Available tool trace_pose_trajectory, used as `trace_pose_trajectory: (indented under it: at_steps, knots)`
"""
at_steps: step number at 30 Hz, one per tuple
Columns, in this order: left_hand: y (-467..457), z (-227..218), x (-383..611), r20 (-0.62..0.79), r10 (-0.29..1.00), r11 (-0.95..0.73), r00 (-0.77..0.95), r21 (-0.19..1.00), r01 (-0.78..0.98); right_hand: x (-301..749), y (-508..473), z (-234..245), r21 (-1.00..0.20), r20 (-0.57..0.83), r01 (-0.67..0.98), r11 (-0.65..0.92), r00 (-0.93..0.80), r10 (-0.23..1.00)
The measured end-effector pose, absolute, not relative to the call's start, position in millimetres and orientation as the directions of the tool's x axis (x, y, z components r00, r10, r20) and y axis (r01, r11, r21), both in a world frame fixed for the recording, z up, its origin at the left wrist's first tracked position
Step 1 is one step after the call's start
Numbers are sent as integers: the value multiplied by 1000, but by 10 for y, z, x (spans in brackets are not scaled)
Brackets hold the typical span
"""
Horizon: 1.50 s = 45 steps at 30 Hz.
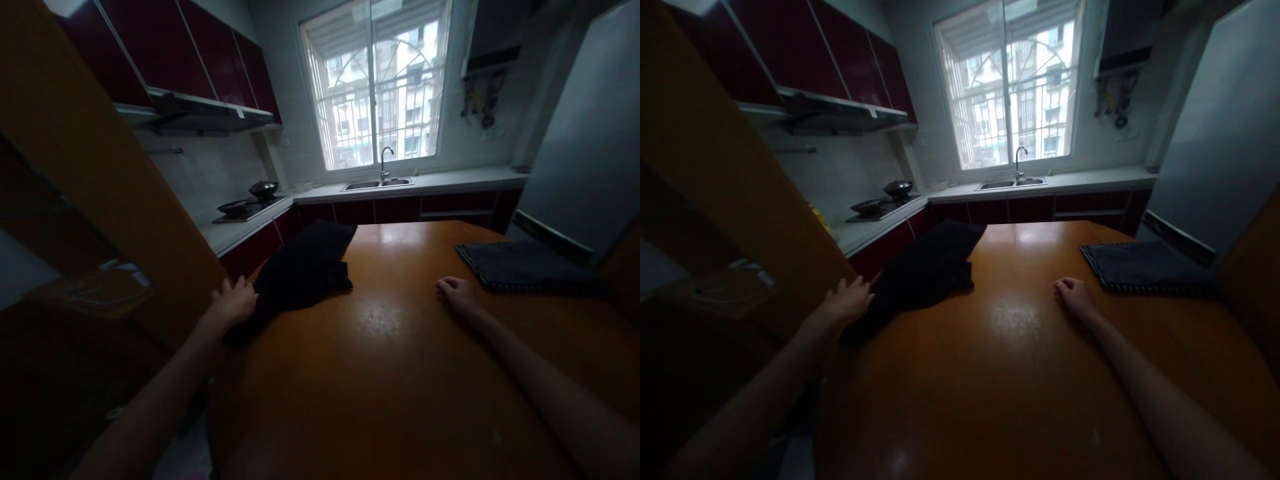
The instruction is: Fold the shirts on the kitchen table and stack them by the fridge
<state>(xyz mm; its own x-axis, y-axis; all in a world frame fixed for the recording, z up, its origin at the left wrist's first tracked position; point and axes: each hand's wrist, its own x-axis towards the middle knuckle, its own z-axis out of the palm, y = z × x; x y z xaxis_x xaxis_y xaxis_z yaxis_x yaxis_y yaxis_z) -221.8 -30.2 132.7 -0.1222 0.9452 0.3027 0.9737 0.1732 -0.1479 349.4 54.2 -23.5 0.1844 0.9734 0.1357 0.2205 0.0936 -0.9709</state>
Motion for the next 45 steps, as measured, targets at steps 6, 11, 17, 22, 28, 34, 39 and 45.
trace_pose_trajectory:
  at_steps: [6,11,17,22,28,34,39,45]
  knots:
    - [-55,936,-1105,323,842,-430,432,-83,899,3499,509,-243,-907,234,390,161,146,961]
    - [582,435,-430,77,824,-561,562,-33,827,3499,457,-204,-890,264,410,200,105,959]
    - [1186,517,-933,41,979,-193,199,-114,975,3483,479,-228,-868,304,434,241,81,949]
    - [1308,523,-1178,68,997,-32,42,-139,990,3677,613,-165,-775,430,587,233,221,875]
    - [908,74,-349,346,866,-385,361,-1,923,4324,561,-116,-505,481,829,-241,501,719]
    - [742,64,-43,415,720,-682,557,274,678,4494,485,-11,-424,497,861,-281,481,722]
    - [632,157,-100,462,738,-666,492,382,640,3812,309,193,-503,547,848,168,162,821]
    - [100,328,213,381,533,-837,756,368,405,2773,-49,251,-716,497,360,599,-340,798]
